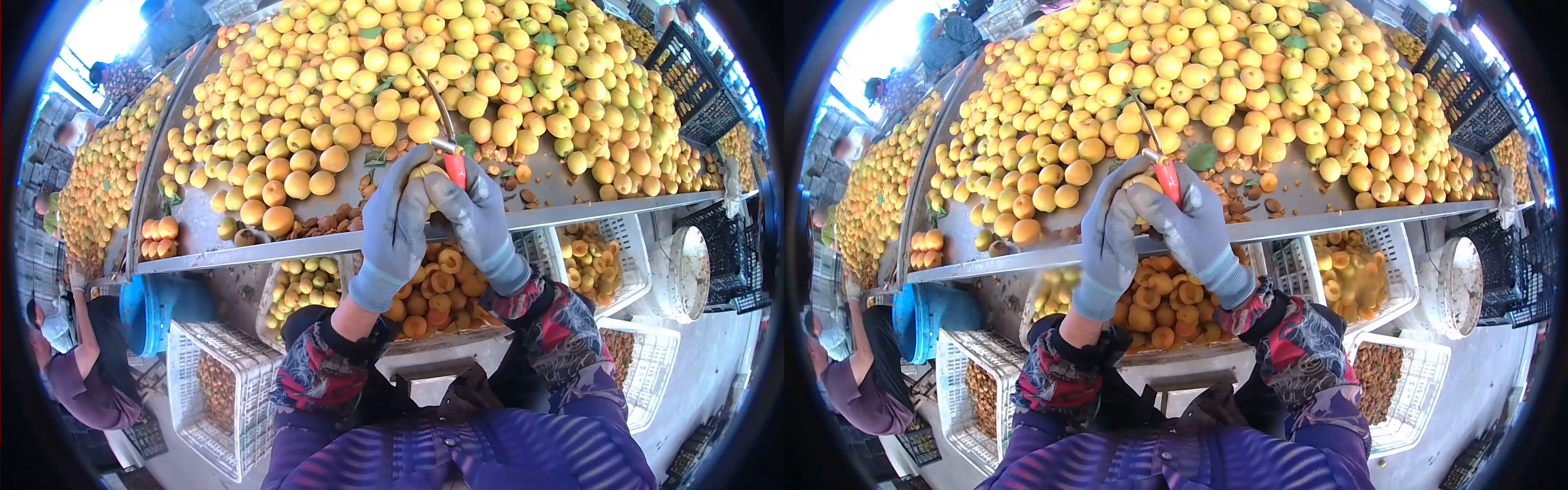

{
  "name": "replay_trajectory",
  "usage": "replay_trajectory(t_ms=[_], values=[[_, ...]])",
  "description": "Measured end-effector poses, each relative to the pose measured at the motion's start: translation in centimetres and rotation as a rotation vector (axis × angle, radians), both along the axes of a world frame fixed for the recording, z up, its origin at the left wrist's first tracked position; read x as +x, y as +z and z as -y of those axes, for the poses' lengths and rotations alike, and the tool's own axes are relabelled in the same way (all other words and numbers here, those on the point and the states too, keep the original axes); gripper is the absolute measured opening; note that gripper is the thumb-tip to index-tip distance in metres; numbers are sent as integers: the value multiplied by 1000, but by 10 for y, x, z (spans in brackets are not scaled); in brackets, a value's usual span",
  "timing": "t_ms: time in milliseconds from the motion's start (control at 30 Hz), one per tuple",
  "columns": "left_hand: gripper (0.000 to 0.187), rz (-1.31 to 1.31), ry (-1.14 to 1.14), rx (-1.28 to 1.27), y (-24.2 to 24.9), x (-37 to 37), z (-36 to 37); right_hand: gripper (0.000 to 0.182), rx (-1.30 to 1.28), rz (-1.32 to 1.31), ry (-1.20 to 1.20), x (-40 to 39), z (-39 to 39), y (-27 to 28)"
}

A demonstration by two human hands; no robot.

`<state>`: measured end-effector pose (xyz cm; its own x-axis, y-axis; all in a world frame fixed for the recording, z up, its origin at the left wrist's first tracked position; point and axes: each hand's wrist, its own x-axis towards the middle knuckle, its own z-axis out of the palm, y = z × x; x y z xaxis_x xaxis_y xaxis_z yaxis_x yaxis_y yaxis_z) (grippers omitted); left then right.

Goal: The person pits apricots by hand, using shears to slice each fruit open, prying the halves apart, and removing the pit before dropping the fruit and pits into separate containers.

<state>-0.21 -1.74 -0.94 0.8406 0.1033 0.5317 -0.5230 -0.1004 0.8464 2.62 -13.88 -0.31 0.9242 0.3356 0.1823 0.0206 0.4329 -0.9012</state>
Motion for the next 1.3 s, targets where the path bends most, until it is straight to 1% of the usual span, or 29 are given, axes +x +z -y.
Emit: replay_trajectory(t_ms=[67,100,200,267,300,367,400,467,500,533,567,600,633,667,700,767,800,833,867,900,933,967,1033,1067,1100,1167,1200,1233,1300], values=[[34,-119,-35,-85,6,-4,2,27,-47,27,-28,-4,0,3],[34,-120,-35,-84,8,-5,2,25,-94,56,-57,-5,0,3],[33,-129,-18,-64,9,-6,5,24,-94,24,-46,-7,1,2],[38,-284,-73,-251,6,-7,7,25,-131,38,-52,-5,4,-2],[38,-286,-73,-252,5,-9,4,25,-166,54,-58,-5,4,-3],[47,-770,-191,-650,5,-11,-7,22,-137,10,-36,-8,5,5],[47,-771,-189,-651,3,-9,-8,20,-106,-31,-13,-9,6,8],[52,-610,-345,-676,0,-5,-12,20,-110,-83,19,-2,14,9],[52,-608,-345,-677,1,-4,-13,21,-116,-134,50,3,21,9],[51,-580,-433,-792,4,-5,-13,21,-117,-133,51,5,28,9],[50,-550,-521,-906,5,-5,-14,26,-123,-140,93,8,35,8],[50,-549,-519,-908,4,-5,-18,31,-128,-149,136,9,41,7],[49,-503,-564,-915,3,-3,-22,36,-134,-157,177,9,43,7],[47,-457,-609,-922,3,-3,-24,36,-120,-196,134,6,43,8],[47,-457,-611,-921,3,-3,-24,36,-120,-195,133,6,48,14],[42,-449,-503,-830,6,-4,-23,36,-416,-217,325,8,61,26],[42,-449,-503,-829,7,-4,-23,39,-530,-219,305,10,62,23],[40,-444,-451,-765,8,-4,-22,39,-530,-219,305,13,63,20],[38,-438,-400,-701,9,-3,-20,38,-541,-131,304,16,64,15],[38,-440,-403,-700,9,-3,-18,37,-551,-46,300,18,64,11],[38,-413,-399,-674,10,-3,-17,30,-368,85,200,15,58,7],[39,-388,-394,-649,10,-4,-15,30,-369,83,197,14,54,8],[39,-446,-388,-665,11,-5,-11,20,-189,-86,-64,11,47,15],[40,-500,-380,-680,11,-6,-8,16,13,-49,-121,11,39,14],[40,-509,-387,-681,11,-7,-7,16,11,-54,-130,11,36,15],[44,-496,-349,-242,12,-10,-7,16,328,-45,-103,10,32,22],[49,-480,-369,-111,23,-12,-4,19,331,-16,-157,7,27,28],[49,-486,-375,-113,23,-12,0,19,328,-20,-164,7,24,29],[49,-472,-443,-194,20,-13,7,24,330,76,-224,8,20,29]])
